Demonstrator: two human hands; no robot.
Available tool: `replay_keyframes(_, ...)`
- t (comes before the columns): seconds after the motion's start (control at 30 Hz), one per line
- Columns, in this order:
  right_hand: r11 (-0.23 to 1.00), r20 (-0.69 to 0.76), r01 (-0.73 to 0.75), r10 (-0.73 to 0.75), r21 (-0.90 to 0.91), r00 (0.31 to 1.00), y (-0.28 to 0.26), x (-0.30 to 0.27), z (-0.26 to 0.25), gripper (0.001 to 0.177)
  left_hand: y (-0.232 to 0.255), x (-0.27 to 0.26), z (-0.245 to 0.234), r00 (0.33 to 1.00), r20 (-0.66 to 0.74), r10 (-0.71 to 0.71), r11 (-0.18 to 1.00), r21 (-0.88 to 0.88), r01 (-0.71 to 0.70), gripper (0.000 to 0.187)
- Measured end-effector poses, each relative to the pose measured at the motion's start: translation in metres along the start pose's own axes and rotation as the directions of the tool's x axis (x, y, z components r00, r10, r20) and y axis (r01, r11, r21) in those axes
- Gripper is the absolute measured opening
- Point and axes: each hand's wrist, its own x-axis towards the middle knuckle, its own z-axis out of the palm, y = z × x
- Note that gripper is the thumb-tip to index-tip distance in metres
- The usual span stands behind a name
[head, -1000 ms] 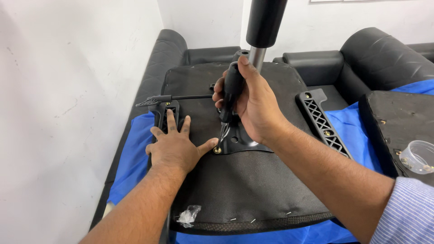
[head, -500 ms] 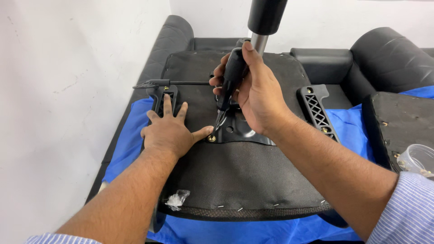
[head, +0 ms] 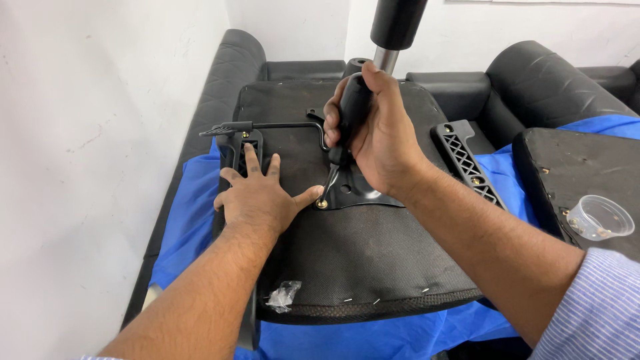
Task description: The person uses a screwdriver to tighten screws into a black metal base attached to a vertical pole on an overturned chair. The person holds the base steady with one hand while turning the screwdriver with the other to secure the assembly.
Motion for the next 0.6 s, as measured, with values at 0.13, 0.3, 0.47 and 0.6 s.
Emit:
replay_keyframes(0.13, 0.999, 0.021, 0.022, -0.022, 0.036, 1.000, 0.0018, 0.0041, -0.0004, 0.055, -0.0004, 0.0000, 0.0002, 1.000, 0.017, 0.006, 1.000, -0.008, -0.006, 0.110)
replay_keyframes(0.3, 1.000, -0.031, 0.017, -0.017, 0.003, 0.999, 0.0025, 0.0040, 0.0013, 0.049, -0.0015, 0.0018, 0.0015, 1.000, 0.003, 0.022, 1.000, -0.001, -0.022, 0.111)
replay_keyframes(0.47, 0.998, -0.066, -0.060, 0.062, 0.029, 0.996, -0.0001, 0.0040, 0.0064, 0.053, -0.0004, 0.0023, 0.0026, 1.000, -0.003, 0.024, 0.999, 0.024, -0.024, 0.109)
replay_keyframes(0.6, 0.998, -0.085, -0.058, 0.061, 0.029, 0.995, -0.0007, 0.0048, 0.0089, 0.052, 0.0002, 0.0015, 0.0025, 1.000, -0.008, 0.010, 1.000, 0.020, -0.010, 0.108)
